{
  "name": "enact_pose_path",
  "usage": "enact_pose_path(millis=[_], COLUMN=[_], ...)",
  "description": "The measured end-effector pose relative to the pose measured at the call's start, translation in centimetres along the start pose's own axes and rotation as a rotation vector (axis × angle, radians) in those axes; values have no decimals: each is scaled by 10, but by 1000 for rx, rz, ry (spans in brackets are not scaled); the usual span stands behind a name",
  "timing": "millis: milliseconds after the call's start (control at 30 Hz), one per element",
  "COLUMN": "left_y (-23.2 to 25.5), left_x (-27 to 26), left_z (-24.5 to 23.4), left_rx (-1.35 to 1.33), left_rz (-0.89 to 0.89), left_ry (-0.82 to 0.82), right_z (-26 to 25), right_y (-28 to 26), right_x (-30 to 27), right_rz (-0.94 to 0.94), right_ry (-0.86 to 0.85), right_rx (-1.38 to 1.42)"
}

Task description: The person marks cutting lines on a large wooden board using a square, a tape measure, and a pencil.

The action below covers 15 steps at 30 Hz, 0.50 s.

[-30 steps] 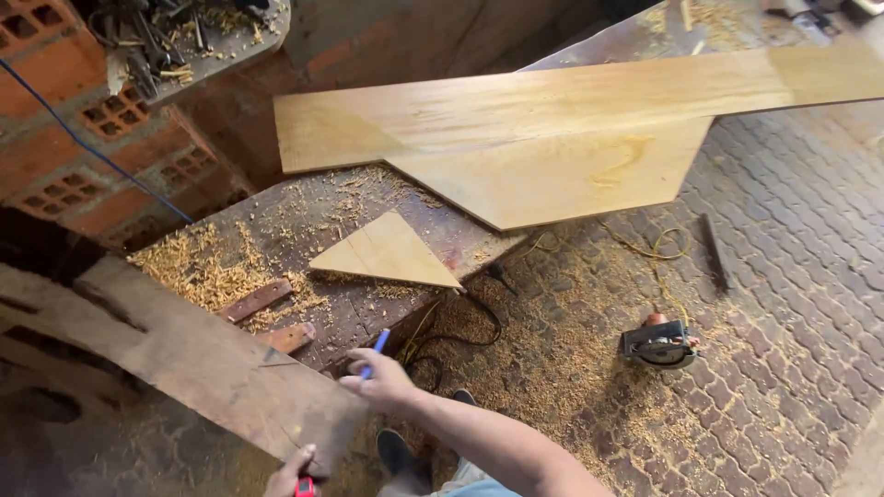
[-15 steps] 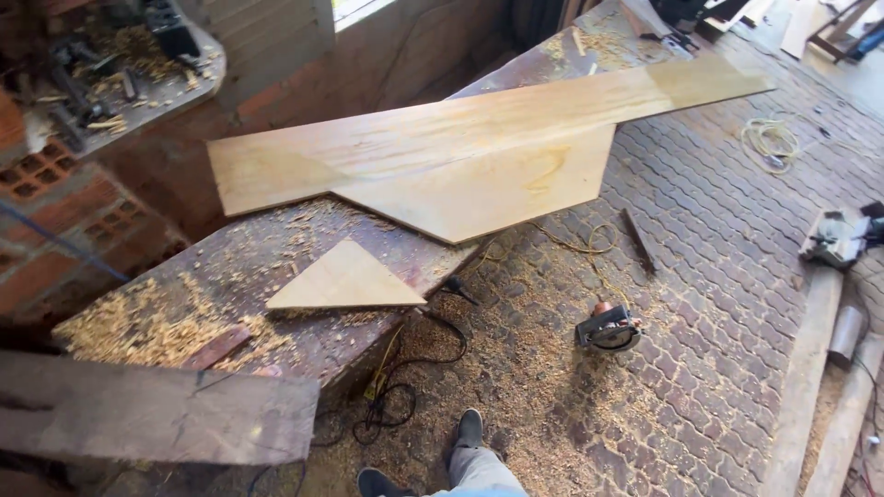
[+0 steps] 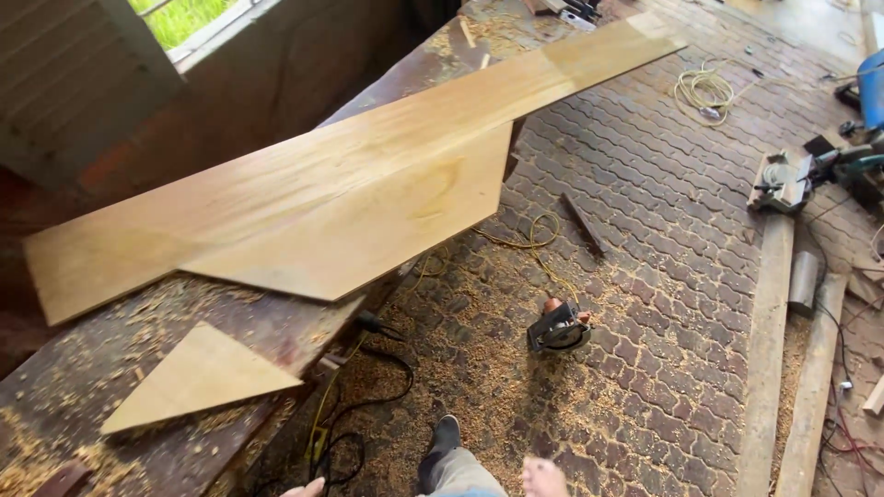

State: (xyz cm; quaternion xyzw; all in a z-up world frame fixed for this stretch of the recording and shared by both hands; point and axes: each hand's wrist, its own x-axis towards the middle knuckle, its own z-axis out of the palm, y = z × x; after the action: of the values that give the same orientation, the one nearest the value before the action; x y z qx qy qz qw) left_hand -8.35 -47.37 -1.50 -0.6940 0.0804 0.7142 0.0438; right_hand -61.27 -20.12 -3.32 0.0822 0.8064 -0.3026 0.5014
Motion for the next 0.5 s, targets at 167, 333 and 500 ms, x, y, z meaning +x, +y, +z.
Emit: enact_pose_path(millis=[167,333,500], left_y=[37,76,140], left_x=[25,36,-17], left_z=[98,197,257], left_rx=[175,287,46], left_rz=[86,322,372], left_ry=[163,203,7], right_z=[-64,-84,-54], right_y=[-104,-123,-71], right_x=[38,108,194], right_rz=[-16,-42,-17], right_ry=[-22,22,-411], right_rx=[217,167,239])
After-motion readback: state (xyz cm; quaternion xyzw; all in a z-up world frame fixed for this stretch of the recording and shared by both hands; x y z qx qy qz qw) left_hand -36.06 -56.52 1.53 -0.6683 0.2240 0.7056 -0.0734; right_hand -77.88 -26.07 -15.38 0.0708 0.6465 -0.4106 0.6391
